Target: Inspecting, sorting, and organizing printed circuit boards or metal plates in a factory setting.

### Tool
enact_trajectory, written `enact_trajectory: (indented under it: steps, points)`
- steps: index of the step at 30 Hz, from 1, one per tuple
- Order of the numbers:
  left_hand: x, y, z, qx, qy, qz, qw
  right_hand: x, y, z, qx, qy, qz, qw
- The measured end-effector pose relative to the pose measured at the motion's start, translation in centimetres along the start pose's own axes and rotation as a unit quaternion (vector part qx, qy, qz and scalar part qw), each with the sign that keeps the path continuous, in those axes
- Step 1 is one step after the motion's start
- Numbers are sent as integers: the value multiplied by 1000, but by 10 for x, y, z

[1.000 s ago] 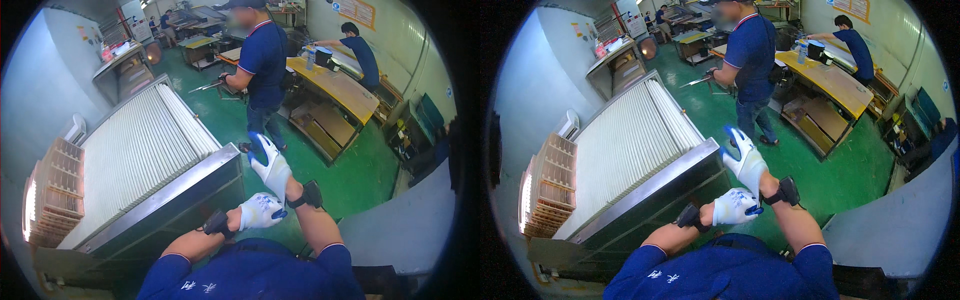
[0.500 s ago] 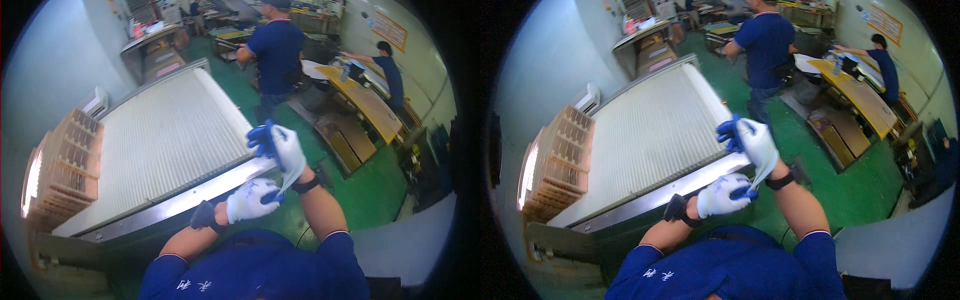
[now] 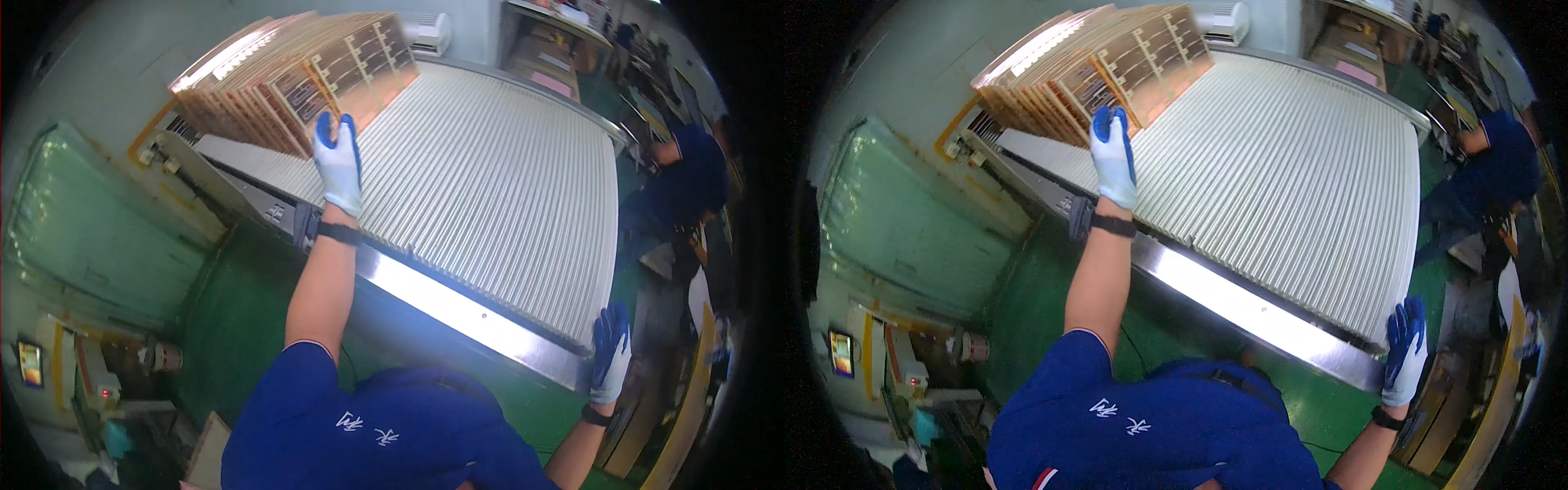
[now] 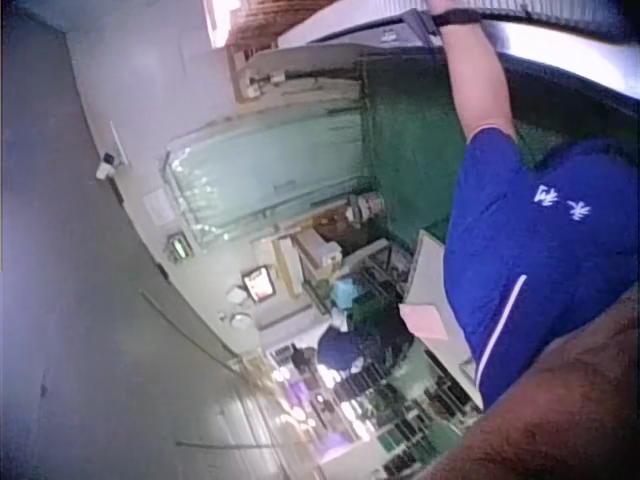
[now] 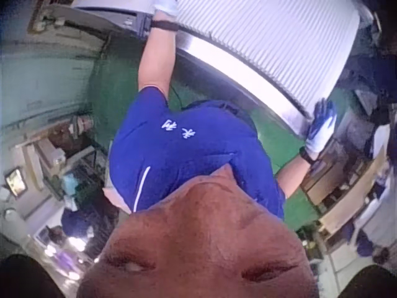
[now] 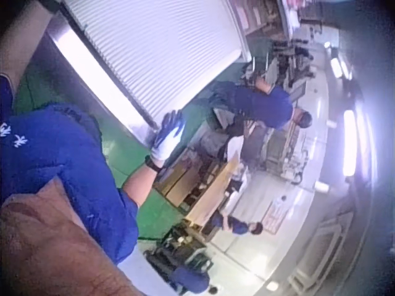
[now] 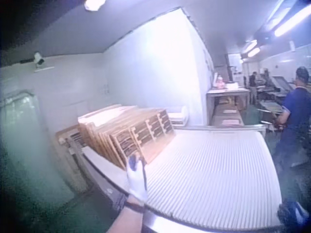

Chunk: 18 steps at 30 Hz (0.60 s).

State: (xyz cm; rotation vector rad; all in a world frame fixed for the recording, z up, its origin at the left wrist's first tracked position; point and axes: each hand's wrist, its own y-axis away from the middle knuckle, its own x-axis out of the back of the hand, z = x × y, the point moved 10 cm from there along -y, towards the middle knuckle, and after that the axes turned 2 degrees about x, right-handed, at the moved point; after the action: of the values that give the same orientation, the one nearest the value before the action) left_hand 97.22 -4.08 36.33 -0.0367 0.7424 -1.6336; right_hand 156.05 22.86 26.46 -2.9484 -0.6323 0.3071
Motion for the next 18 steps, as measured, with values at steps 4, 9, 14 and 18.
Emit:
enact_trajectory:
  steps: [4, 9, 14, 18]
  points:
    - [85, -78, -21, -92, -226, 137, 960, 4, -12, 21, -78, 64, -48, 994]
    - [124, -141, -53, -6, -376, 194, 906, 10, -11, 16, -90, 86, -33, 992]
    - [211, -259, -43, -121, -268, 143, 945, -6, -22, 20, -76, 79, -42, 993]
    - [133, -223, -115, -60, 27, 34, 997, 11, -7, 5, -64, 169, 36, 983]
